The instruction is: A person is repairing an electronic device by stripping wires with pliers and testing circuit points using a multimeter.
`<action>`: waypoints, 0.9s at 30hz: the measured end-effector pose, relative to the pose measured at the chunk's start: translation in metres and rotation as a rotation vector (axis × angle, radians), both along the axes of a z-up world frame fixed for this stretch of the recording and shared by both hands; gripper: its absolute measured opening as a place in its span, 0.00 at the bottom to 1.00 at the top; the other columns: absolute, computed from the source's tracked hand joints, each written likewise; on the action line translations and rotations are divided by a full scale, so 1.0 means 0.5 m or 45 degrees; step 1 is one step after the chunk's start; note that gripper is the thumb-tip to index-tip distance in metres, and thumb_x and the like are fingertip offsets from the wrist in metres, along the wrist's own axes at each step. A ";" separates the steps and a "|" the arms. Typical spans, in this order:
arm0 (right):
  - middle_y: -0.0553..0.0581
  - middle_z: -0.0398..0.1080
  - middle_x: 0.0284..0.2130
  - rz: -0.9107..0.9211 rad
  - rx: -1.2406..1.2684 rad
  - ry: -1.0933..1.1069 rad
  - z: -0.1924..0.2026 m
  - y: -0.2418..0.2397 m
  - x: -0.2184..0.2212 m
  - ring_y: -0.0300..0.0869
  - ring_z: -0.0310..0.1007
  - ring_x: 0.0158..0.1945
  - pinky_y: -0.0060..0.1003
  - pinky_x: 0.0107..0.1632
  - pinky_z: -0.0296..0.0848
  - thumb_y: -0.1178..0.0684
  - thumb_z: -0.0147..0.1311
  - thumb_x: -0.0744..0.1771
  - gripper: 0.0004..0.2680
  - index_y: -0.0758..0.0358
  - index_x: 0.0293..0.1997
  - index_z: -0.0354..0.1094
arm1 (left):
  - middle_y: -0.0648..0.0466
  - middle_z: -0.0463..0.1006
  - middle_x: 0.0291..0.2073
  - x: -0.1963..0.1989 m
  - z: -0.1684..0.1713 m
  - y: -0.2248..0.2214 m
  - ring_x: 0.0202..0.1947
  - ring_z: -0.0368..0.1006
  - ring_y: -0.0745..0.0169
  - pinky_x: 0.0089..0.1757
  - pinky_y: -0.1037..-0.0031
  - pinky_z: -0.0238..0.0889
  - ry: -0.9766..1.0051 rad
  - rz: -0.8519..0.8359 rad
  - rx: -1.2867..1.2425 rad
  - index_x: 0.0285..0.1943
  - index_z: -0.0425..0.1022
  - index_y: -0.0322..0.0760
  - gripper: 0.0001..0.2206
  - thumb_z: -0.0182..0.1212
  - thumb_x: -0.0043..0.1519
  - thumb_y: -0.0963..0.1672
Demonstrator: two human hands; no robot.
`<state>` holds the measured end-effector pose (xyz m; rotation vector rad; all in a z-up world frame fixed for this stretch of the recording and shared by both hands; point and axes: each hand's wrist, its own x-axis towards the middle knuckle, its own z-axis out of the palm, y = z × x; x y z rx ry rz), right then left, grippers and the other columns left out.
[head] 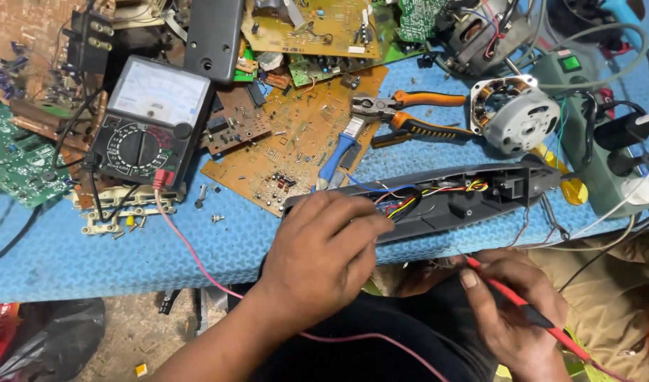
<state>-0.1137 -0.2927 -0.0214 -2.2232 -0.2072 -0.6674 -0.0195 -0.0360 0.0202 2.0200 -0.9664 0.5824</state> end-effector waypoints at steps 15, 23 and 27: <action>0.56 0.79 0.43 0.134 -0.192 0.068 0.038 0.057 0.103 0.46 0.80 0.49 0.48 0.69 0.71 0.57 0.60 0.66 0.07 0.62 0.47 0.76 | 0.43 0.77 0.52 0.069 -0.048 -0.036 0.54 0.72 0.41 0.54 0.54 0.66 0.257 0.015 0.190 0.49 0.75 0.32 0.09 0.55 0.60 0.38; 0.58 0.79 0.41 0.190 -0.081 0.117 0.048 0.065 0.112 0.48 0.79 0.48 0.45 0.64 0.72 0.57 0.59 0.66 0.07 0.65 0.47 0.76 | 0.44 0.73 0.56 0.068 -0.036 -0.032 0.52 0.71 0.38 0.50 0.52 0.65 0.360 0.000 0.296 0.55 0.70 0.39 0.18 0.67 0.58 0.44; 0.56 0.79 0.42 0.180 -0.075 0.173 0.047 0.062 0.112 0.45 0.79 0.48 0.45 0.68 0.70 0.55 0.59 0.66 0.08 0.63 0.47 0.77 | 0.44 0.74 0.58 0.070 -0.045 -0.041 0.53 0.73 0.37 0.49 0.49 0.67 0.272 0.047 0.387 0.53 0.70 0.41 0.14 0.63 0.59 0.44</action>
